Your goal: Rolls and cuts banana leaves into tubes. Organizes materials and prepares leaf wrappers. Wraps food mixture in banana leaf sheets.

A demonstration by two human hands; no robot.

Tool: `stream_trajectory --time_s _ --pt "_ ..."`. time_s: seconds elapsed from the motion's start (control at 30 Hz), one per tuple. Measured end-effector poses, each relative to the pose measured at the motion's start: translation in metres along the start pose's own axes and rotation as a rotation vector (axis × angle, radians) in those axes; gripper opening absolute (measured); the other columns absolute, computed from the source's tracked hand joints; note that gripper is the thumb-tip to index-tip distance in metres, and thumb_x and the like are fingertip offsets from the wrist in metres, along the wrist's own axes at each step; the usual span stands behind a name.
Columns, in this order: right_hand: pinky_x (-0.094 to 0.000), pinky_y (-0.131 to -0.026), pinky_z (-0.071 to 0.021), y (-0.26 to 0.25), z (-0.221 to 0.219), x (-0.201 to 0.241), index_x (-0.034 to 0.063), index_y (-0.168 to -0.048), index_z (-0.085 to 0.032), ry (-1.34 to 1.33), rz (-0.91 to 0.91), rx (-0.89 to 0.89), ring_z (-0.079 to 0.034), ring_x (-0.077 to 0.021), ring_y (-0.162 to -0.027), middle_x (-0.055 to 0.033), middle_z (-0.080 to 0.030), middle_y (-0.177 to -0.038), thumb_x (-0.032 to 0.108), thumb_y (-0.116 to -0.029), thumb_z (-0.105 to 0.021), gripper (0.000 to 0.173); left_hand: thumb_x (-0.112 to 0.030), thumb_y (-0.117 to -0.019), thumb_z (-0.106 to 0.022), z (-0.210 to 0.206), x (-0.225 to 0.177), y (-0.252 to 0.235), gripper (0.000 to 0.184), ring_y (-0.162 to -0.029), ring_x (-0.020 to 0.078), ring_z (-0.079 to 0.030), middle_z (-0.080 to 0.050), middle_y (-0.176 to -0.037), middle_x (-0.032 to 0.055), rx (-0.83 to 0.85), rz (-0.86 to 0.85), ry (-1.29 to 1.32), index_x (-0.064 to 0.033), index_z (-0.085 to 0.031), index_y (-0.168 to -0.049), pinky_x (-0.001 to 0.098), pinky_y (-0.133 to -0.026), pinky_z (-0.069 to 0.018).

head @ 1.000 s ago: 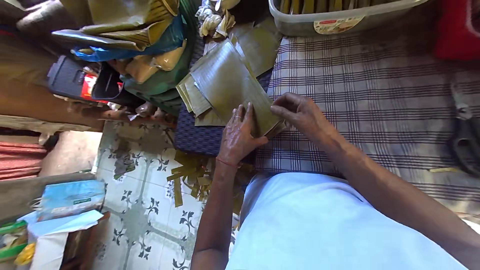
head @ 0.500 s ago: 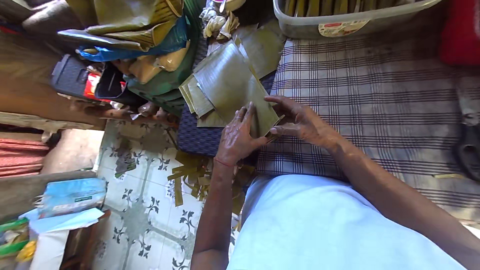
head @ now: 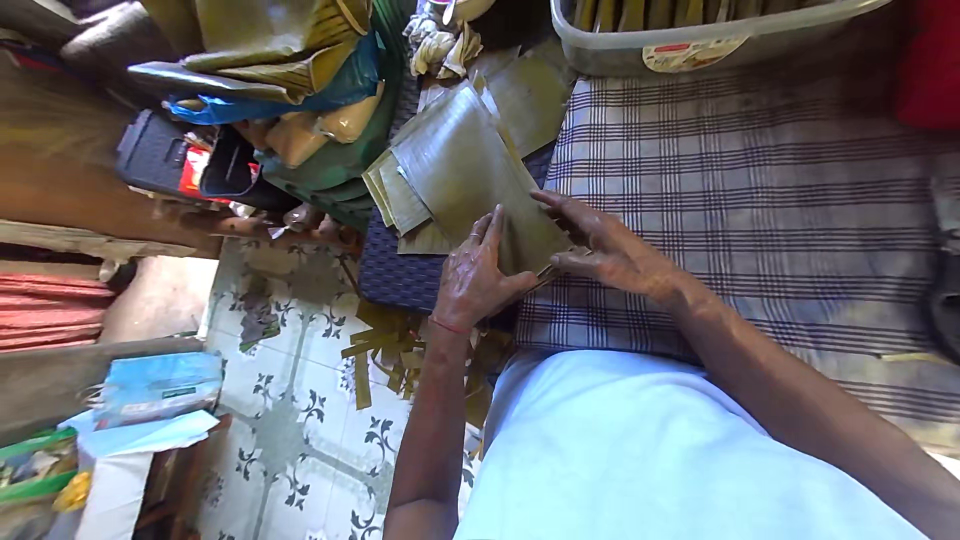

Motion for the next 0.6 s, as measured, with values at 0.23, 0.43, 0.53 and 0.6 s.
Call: stream_trajectory --time_s 0.23,0.43,0.53,0.6 --pt "-0.0282 -0.092 -0.0570 -0.0016 0.0030 0.0084 0.0080 -0.157 -0.037 -0.196 -0.029 0.017 -0.067 -0.0155 -0.110 -0.0128 -0.062 -0.131 0.000 -0.0850 -0.069 0.080 -0.054 -0.0754 -0.084 -0.0050 -0.0056 -0.0029 0.108 -0.124 0.0387 -0.060 -0.044 -0.155 0.0214 0.041 0.019 -0.065 -0.0097 -0.033 -0.161 0.0575 -0.094 -0.0528" --pt "-0.0278 -0.086 -0.0594 -0.0009 0.0009 0.0068 0.0110 -0.158 -0.037 -0.141 0.009 0.024 -0.068 -0.0150 -0.106 -0.0107 -0.062 -0.134 0.004 -0.0845 -0.069 0.080 -0.053 -0.0763 -0.083 -0.0039 -0.0036 -0.0015 0.104 -0.125 0.0377 -0.061 -0.047 -0.154 0.0205 0.010 -0.006 -0.049 -0.0082 -0.038 -0.158 0.0570 -0.095 -0.0527" --pt "-0.0299 -0.090 -0.0589 0.0010 0.0038 0.0049 0.0121 -0.158 -0.037 -0.109 -0.013 0.023 -0.066 -0.0165 -0.113 -0.0104 -0.058 -0.141 0.008 -0.0835 -0.072 0.082 -0.053 -0.0778 -0.081 -0.0032 -0.0027 -0.0010 0.102 -0.125 0.0369 -0.061 -0.048 -0.154 0.0202 -0.002 -0.021 -0.039 -0.0092 -0.038 -0.159 0.0563 -0.094 -0.0533" --pt "-0.0349 -0.103 -0.0520 0.0030 0.0061 0.0015 0.0122 -0.159 -0.038 0.013 -0.024 0.009 -0.058 -0.0192 -0.127 -0.0107 -0.050 -0.151 0.020 -0.0824 -0.074 0.085 -0.046 -0.0839 -0.073 -0.0019 -0.0016 -0.0001 0.090 -0.124 0.0360 -0.063 -0.051 -0.151 0.0197 -0.032 -0.057 -0.024 -0.0084 -0.039 -0.158 0.0562 -0.093 -0.0540"
Point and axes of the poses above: each hand's wrist, its own y-axis away from the middle knuckle, its own z-axis out of the back of the hand, x = y × z, the point moved 5 cm from there along -y, towards the middle knuckle
